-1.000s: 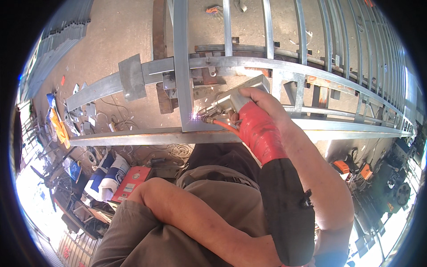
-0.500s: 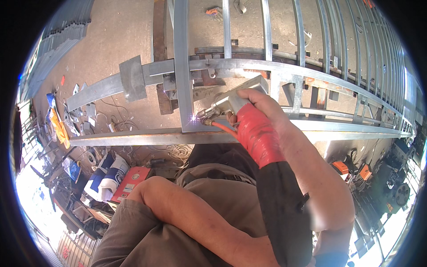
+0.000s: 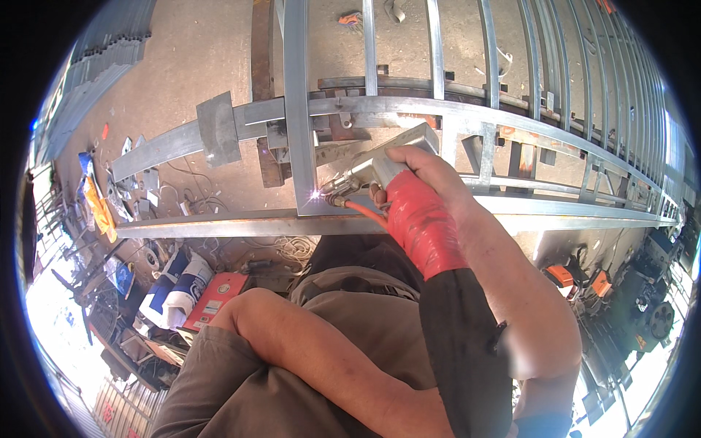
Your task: The person welds joints on a large metal frame using a handheld welding torch. They move along the frame, applying welds at multiple intersections while holding the torch with one hand and stabilizing the frame with the other.
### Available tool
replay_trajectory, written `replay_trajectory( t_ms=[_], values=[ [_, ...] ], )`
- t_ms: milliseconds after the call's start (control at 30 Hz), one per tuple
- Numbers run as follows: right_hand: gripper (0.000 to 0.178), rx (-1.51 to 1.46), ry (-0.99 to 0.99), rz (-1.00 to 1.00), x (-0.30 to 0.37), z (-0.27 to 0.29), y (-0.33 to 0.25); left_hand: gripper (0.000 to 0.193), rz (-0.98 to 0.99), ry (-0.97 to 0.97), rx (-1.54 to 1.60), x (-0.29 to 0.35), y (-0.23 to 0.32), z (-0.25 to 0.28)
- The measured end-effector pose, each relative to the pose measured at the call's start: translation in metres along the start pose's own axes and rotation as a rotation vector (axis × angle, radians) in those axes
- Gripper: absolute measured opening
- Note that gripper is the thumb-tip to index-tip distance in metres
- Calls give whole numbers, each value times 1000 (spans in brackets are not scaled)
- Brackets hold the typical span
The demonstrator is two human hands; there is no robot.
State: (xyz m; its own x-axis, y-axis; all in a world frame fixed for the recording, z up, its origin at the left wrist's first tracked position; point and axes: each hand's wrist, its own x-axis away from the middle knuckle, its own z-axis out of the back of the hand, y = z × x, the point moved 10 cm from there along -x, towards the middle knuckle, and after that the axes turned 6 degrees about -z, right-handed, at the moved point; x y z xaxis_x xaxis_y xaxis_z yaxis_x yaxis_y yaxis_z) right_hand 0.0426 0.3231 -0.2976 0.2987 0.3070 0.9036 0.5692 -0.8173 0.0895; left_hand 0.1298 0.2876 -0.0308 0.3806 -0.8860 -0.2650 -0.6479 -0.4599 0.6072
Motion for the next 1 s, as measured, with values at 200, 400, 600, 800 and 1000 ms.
replay_trajectory(
  t_ms=[200, 400, 600, 800, 1000],
  values=[
    [37, 45, 4, 23, 3, 5, -2, 45, 41, -36, -14, 1, -9, -7],
    [40, -23, -107, -19, 4, -3, 12, 53, 135, -129, -62, 2, -20, -11],
    [52, 60, 39, 400, 76, -5, -39, 63, 379, -643, -401, 23, -49, -44],
    [45, 88, -93, 735, 154, -33, -62, 66, 485, -688, -378, 64, -92, -42],
    [51, 258, -26, 1017, 195, -36, -19, 48, 796, -405, -339, 132, -148, 32]
  ],
)
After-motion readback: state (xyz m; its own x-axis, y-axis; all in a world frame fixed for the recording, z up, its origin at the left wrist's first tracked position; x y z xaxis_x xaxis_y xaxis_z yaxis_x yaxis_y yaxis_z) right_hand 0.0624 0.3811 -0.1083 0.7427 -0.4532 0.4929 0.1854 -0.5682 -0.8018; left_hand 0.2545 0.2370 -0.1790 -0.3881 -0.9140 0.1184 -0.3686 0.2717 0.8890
